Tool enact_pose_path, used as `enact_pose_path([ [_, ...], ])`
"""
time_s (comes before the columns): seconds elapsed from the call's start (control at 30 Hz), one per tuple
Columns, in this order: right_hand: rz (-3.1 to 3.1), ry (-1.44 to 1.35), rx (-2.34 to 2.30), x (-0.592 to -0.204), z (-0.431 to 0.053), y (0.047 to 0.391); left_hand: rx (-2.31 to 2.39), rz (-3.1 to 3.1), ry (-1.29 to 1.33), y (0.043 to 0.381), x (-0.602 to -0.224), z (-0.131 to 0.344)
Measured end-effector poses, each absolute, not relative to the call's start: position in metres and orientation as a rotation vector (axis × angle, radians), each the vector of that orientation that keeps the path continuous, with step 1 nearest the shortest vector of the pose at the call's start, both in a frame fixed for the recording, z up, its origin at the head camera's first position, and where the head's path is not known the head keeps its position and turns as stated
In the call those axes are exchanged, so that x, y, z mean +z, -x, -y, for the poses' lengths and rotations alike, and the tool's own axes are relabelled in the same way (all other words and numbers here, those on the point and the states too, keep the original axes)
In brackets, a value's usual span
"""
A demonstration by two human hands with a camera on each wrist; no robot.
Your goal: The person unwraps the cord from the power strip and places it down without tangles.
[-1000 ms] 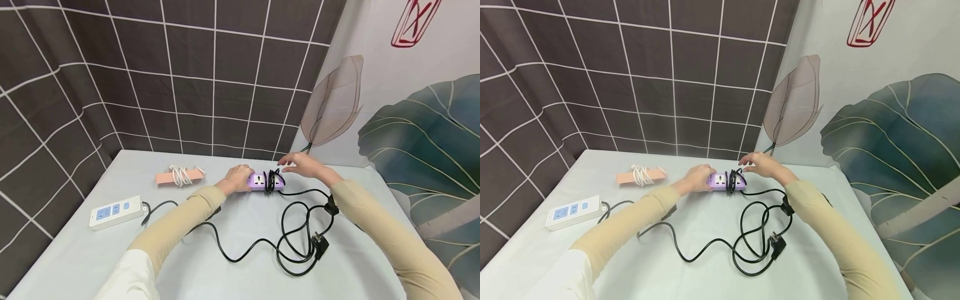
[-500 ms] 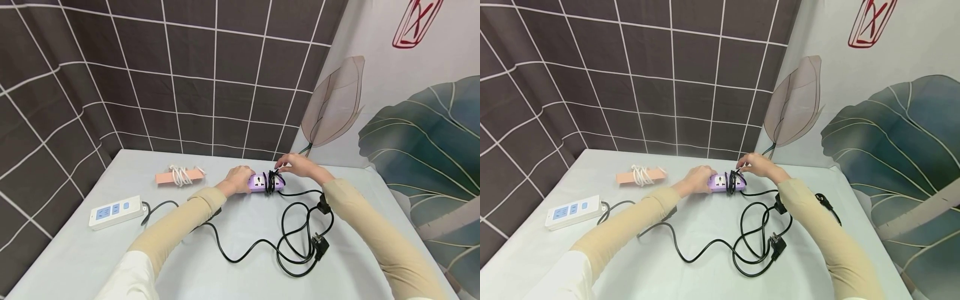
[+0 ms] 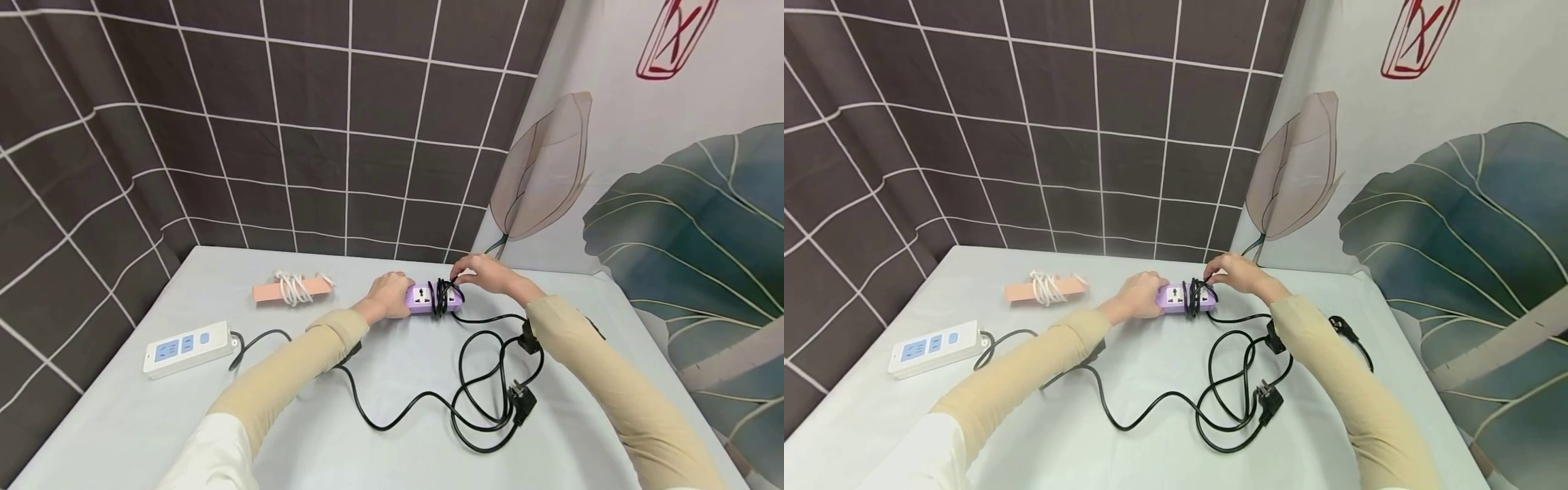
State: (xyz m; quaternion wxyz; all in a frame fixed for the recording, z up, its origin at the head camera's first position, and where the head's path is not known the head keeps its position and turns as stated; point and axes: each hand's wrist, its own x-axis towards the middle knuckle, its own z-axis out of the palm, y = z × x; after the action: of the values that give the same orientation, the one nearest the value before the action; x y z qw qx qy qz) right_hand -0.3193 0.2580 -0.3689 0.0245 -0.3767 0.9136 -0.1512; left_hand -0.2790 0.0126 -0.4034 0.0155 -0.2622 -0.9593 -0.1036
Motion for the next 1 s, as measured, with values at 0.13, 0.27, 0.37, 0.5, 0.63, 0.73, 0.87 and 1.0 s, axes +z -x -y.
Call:
enact_pose_path([
  [0.13,-2.826,1.189,-0.499,-0.371,-0.264,0.317,-0.350,2.989,0.787,0.278,-0.405,-0.014],
  [0.27,-2.831,1.195,-0.542,-0.370,-0.267,0.312,-0.374,2.982,0.768,0.278,-0.404,-0.016],
  [0.37,-2.829,1.202,-0.570,-0.367,-0.268,0.308,-0.381,2.981,0.753,0.278,-0.403,-0.018],
  [0.5,-2.791,1.260,-0.605,-0.364,-0.271,0.303,-0.397,2.976,0.732,0.278,-0.403,-0.019],
  [0.63,-2.763,1.287,-0.620,-0.364,-0.273,0.300,-0.415,2.957,0.692,0.278,-0.404,-0.018],
  [0.73,-2.761,1.263,-0.635,-0.364,-0.276,0.298,-0.453,2.943,0.665,0.279,-0.406,-0.016],
  [0.87,-2.768,1.216,-0.630,-0.364,-0.281,0.292,-0.501,2.940,0.631,0.280,-0.406,-0.015],
  [1.0,-2.779,1.214,-0.624,-0.366,-0.286,0.288,-0.527,2.941,0.594,0.283,-0.404,-0.012],
])
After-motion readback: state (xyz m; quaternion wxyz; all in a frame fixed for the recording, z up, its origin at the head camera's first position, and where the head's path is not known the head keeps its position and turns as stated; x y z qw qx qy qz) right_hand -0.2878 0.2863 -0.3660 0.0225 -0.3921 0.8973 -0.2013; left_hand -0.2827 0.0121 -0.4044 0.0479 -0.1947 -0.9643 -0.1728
